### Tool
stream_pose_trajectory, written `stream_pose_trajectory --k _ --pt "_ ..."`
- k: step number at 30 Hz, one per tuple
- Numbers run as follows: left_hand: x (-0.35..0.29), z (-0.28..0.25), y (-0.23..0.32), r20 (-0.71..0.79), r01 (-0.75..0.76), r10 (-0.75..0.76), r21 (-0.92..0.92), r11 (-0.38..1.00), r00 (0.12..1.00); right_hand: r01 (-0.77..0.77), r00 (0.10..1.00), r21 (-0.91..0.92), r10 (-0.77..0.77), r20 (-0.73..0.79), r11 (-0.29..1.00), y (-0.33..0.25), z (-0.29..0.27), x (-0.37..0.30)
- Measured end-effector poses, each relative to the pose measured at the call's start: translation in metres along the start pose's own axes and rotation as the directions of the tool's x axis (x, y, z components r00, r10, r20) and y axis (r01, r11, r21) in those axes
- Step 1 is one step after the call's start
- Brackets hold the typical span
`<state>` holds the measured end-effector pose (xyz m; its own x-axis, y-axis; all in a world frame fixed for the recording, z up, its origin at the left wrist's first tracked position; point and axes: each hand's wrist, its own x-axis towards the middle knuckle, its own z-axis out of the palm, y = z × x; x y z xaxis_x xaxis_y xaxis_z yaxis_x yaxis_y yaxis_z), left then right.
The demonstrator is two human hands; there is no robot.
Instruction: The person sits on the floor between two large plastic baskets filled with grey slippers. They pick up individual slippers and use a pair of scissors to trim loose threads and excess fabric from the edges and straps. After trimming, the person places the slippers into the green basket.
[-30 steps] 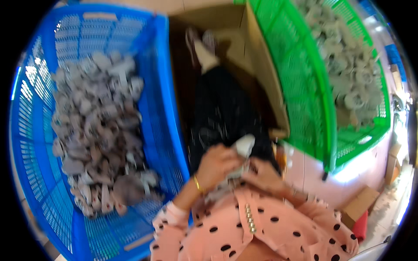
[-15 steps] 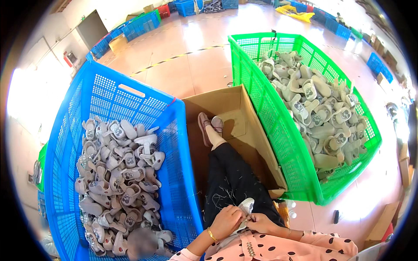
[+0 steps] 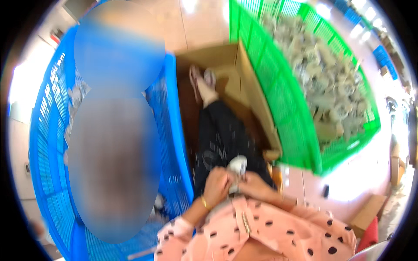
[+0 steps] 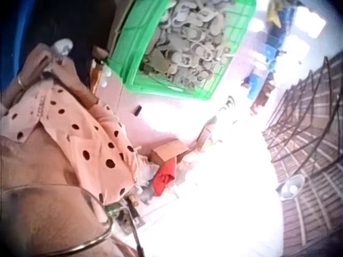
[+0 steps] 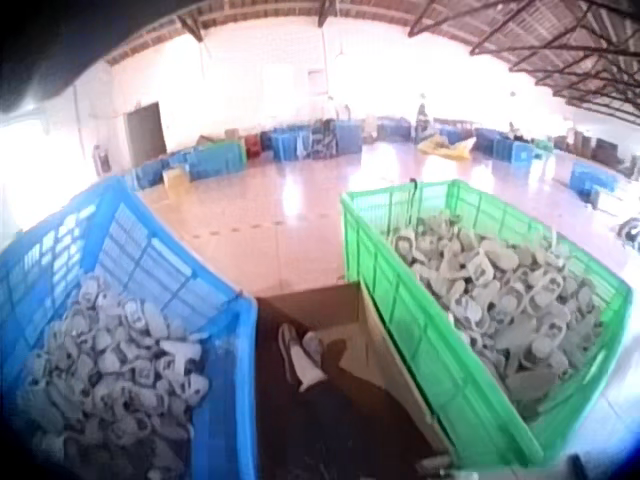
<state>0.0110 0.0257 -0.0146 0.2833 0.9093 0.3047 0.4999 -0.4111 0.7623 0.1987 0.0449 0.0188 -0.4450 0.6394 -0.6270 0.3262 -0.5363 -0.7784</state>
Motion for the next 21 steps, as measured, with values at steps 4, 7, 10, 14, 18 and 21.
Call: stream_pose_trajectory --k 4,7,10,14,18,21 --pt "-0.008 0.013 -0.005 -0.033 0.033 -0.033 -0.006 0.999 0.999 0.153 0.985 -0.14 -0.162 -0.054 0.978 0.017 -0.006 0.007" --pt "-0.012 0.016 -0.009 -0.048 0.067 -0.07 -0.06 0.996 0.996 0.254 0.917 -0.62 -0.389 -0.09 0.743 0.024 -0.023 0.002" --pt "-0.013 0.009 -0.004 -0.026 0.127 -0.129 -0.071 0.989 0.991 0.281 0.853 -0.808 -0.52 -0.037 0.518 0.018 -0.038 -0.001" --pt "-0.016 0.014 -0.011 -0.038 0.124 -0.127 -0.061 0.99 0.991 0.267 0.887 -0.927 -0.443 0.13 0.264 0.004 -0.046 -0.005" --pt "-0.02 0.019 -0.012 -0.081 0.136 -0.143 -0.088 0.987 0.986 0.289 0.895 -0.931 -0.408 0.181 0.222 -0.005 -0.041 -0.003" --pt "-0.019 0.017 -0.011 -0.068 0.12 -0.124 -0.063 0.991 0.99 0.285 0.904 -0.941 -0.377 0.201 0.18 -0.011 -0.037 -0.001"
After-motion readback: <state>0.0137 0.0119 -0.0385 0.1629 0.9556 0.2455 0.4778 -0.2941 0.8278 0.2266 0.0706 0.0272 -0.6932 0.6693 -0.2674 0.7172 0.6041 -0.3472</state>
